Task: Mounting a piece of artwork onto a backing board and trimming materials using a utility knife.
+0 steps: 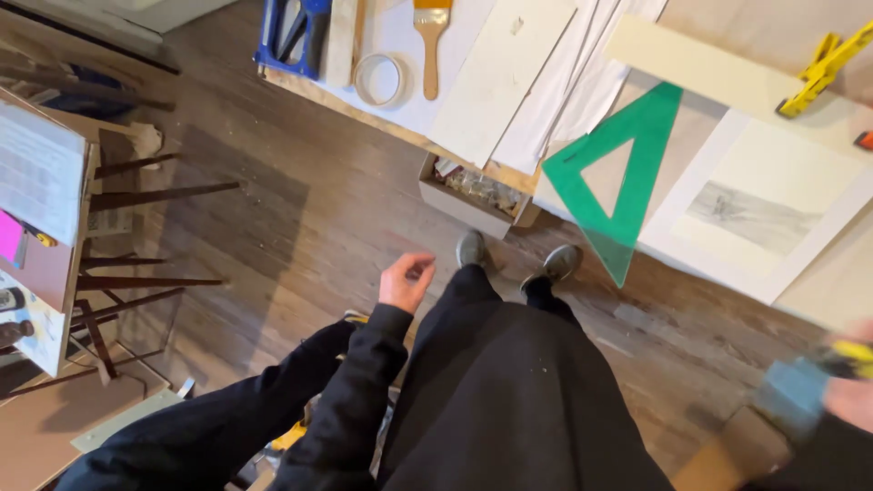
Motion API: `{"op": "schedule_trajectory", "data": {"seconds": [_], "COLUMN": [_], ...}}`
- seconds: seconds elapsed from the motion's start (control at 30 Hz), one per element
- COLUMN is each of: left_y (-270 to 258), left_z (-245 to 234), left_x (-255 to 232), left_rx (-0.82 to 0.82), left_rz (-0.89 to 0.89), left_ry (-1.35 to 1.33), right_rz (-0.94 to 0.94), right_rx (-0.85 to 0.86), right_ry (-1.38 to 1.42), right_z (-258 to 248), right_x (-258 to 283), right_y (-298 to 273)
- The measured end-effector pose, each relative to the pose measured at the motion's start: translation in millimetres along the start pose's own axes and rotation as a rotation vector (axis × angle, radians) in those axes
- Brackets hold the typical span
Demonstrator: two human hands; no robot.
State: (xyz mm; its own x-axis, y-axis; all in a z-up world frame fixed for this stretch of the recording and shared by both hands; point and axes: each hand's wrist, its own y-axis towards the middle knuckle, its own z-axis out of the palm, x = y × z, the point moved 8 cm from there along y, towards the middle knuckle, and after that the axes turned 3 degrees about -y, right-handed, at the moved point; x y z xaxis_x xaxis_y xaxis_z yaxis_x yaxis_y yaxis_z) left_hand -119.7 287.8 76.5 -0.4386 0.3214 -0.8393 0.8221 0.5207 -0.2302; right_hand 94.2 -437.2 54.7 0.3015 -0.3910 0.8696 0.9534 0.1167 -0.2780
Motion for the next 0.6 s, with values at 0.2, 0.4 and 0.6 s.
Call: {"op": "schedule_trajectory", "data": {"seconds": [0.2, 0.4, 0.6], "left_y": [61, 135, 219], "left_z": [-30, -66, -60], "left_x": [-75, -80, -61], "left_rx": [0.051, 0.136, 0.202], "left_rz": [0.294, 0.508, 0.828], "left_ry": [0.117, 0.167, 0.231], "right_rz": [0.03, 0.154, 0.021], "right_rx": [-0.099, -0.04, -0.094], "right_ry": [-0.592, -0.488, -0.588], "right_z": [420, 539, 627], "right_x": [-3, -156, -229], "right_y": [-37, -38, 9]}}
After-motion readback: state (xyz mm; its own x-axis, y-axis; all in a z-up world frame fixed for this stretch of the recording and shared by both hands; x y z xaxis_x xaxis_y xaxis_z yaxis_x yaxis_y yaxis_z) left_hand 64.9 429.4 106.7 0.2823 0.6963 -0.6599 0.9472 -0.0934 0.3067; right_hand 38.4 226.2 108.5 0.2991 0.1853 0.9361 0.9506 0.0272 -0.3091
